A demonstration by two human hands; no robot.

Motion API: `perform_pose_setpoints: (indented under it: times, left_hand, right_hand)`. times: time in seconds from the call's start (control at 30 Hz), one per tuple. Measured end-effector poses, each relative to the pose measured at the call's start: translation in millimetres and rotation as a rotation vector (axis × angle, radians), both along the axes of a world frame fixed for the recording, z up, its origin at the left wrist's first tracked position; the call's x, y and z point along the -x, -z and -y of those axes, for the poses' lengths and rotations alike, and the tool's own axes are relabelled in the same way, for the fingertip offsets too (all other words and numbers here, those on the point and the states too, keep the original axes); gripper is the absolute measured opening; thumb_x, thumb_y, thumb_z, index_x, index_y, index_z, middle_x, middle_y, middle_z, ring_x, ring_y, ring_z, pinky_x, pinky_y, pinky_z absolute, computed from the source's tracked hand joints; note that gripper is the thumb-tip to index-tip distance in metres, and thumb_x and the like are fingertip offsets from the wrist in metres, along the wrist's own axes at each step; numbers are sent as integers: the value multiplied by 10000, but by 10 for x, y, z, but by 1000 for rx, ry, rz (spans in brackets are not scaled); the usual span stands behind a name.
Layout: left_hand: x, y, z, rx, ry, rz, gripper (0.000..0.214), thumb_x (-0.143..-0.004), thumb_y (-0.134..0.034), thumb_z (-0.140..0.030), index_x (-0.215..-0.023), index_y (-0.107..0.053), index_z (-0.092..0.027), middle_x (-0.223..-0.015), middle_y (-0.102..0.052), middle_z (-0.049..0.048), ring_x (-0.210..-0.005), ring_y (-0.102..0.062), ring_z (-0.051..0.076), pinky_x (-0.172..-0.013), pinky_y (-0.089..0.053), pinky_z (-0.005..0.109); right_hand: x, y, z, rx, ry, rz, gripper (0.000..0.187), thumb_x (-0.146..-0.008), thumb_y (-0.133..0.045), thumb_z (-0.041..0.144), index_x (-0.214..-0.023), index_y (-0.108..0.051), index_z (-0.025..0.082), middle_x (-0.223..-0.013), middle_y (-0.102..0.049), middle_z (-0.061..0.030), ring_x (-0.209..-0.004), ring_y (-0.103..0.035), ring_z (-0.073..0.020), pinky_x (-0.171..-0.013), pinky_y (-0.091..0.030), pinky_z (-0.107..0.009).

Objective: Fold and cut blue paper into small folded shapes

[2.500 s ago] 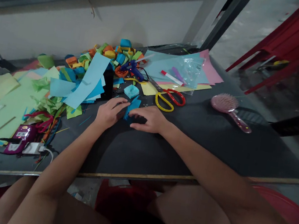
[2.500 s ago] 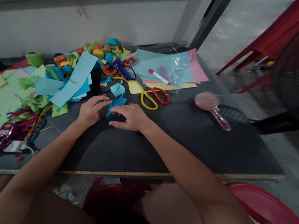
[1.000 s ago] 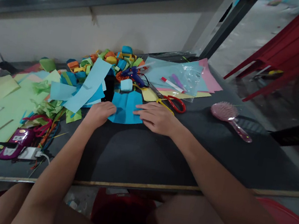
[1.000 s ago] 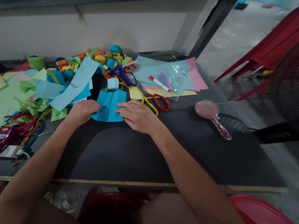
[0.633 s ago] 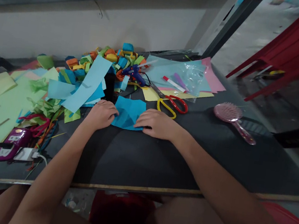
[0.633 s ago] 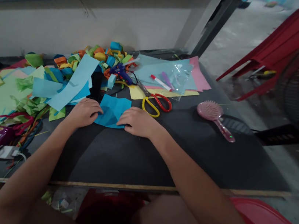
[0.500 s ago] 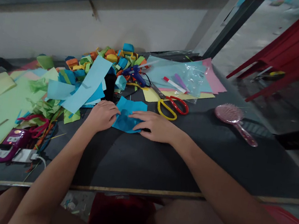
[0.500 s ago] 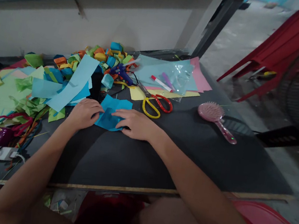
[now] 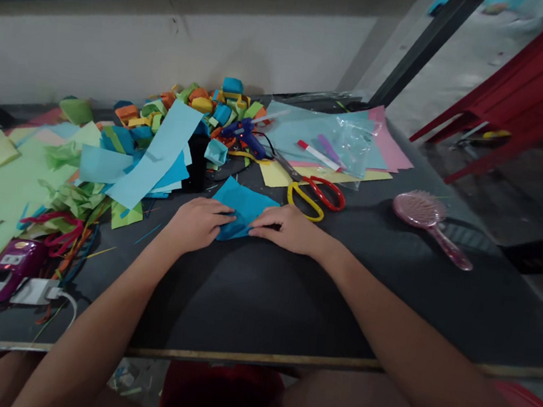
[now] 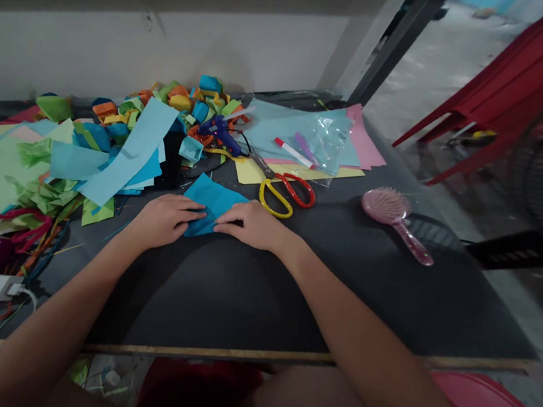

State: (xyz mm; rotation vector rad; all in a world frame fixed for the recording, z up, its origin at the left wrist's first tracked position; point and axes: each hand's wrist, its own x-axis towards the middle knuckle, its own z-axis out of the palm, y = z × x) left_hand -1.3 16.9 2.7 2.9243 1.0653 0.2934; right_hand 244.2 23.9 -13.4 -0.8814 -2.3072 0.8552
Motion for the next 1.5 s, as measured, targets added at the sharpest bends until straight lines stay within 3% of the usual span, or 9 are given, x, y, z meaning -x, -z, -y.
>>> perform_pose_setpoints:
  times: [0.17, 0.33, 0.47, 0.83, 1.0, 1.2, 1.3, 1.5]
  left_hand:
    - [-43, -6, 36, 64, -87, 68, 362, -870, -460, -146, -1095, -735, -212, -1205, -711, 43, -1132, -648, 259, -945, -545, 440]
    - [-52, 33, 15, 185, -175, 248, 238, -876, -557, -248, -1009, -754, -226, -1136, -737, 24, -1094, -661, 225, -928, -563, 403]
    - [-52, 60, -12, 180, -133, 266, 267, -830, -679, -385, -1017, -745, -207, -1143, -728, 63, -1087, -657, 254, -947, -542, 449]
    - [-25, 76, -54, 202, -111, 233, 289, -818, -705, -390, -1050, -735, -221, -1172, -712, 67, -1124, -635, 248, -967, -526, 441]
    - [20, -2, -71, 276, -40, 175, 312, -788, -742, -361, -1074, -732, -236, -1240, -682, 69, -1156, -615, 257, -984, -510, 448]
    - [-10, -120, -15, 199, 19, -12, 183, -864, -661, -310, -1021, -748, -276, -1273, -661, 36, -1162, -610, 243, -972, -508, 415]
    - [-9, -138, -21, 186, 26, -64, 186, -869, -656, -331, -1027, -749, -298, -1279, -656, 26, -1154, -613, 239, -955, -515, 397]
    - [26, -98, -56, 220, -5, -40, 217, -836, -695, -332, -1046, -748, -315, -1274, -651, 29, -1166, -603, 259, -957, -512, 434]
  right_hand:
    - [172, 54, 33, 66, 287, 15, 136, -833, -689, 308, -827, -772, 201, -714, -737, -12, -593, -617, -135, -580, -445, -261]
    - [285, 60, 96, 74, 445, 8, 133, -751, -756, 254, -858, -731, 178, -621, -670, 8, -544, -568, -122, -558, -421, -258]
    - [277, 44, 109, 79, 427, 0, 98, -752, -755, 275, -763, -706, 191, -617, -655, 14, -524, -544, -111, -534, -409, -252]
    - [297, 21, 108, 51, 430, 27, 51, -770, -727, 243, -745, -721, 199, -615, -657, 13, -519, -544, -107, -525, -404, -250]
    - [300, 16, 127, 43, 435, 62, 44, -779, -731, 244, -762, -727, 203, -628, -661, 11, -531, -545, -111, -532, -392, -253]
    - [328, -10, 184, -97, 561, 224, 114, -778, -749, 310, -739, -695, 218, -762, -683, -24, -701, -610, -177, -563, -377, -285]
    - [305, 3, 169, -103, 559, 222, 155, -773, -756, 331, -733, -670, 209, -793, -671, -31, -723, -604, -180, -575, -380, -287]
    - [280, 30, 128, -18, 547, 151, 394, -560, -873, 465, -770, -668, 202, -773, -643, -17, -691, -588, -175, -566, -391, -288]
